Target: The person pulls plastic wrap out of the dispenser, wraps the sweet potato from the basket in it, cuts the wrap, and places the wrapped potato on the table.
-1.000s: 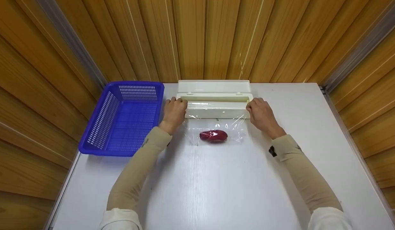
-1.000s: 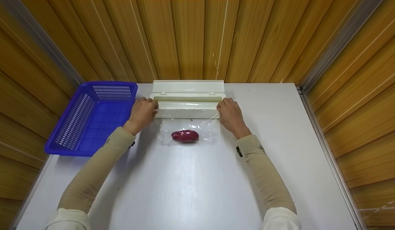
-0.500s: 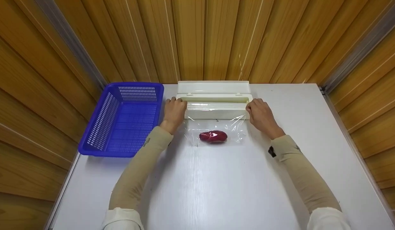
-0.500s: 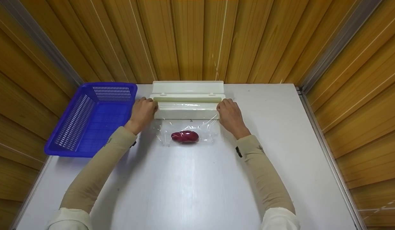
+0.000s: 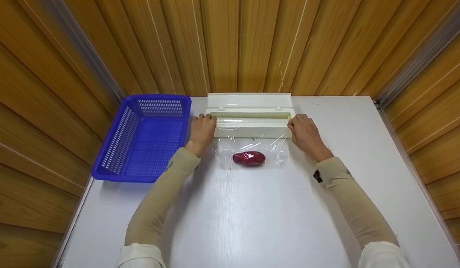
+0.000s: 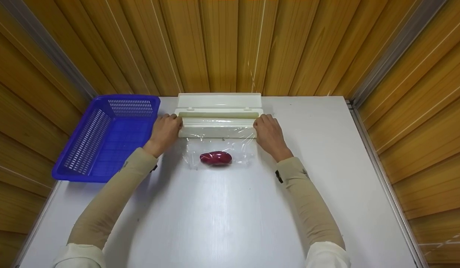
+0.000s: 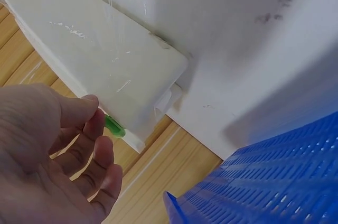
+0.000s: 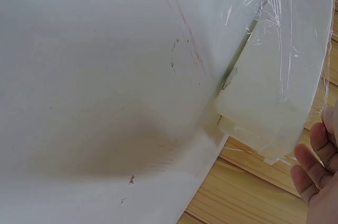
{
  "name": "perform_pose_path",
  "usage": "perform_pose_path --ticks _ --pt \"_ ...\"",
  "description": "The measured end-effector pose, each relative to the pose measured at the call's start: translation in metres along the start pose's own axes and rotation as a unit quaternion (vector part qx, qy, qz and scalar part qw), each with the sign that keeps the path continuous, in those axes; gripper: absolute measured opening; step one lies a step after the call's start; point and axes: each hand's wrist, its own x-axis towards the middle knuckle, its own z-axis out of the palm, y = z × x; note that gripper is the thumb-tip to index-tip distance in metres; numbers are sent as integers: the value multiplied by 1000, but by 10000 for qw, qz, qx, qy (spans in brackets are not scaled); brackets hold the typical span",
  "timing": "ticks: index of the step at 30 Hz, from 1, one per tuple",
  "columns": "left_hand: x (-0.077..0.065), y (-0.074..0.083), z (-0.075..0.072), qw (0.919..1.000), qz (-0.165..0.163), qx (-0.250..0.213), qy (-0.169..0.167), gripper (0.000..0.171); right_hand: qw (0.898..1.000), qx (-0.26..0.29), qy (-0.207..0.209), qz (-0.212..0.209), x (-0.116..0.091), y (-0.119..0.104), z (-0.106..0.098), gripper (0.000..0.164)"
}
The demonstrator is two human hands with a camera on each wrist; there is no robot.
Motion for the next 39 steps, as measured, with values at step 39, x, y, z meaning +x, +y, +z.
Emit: perform_pose_path --ticks 39 --pt "6 -2 9 9986 153 237 458 9 9998 60 153 -64 -2 2 1 10"
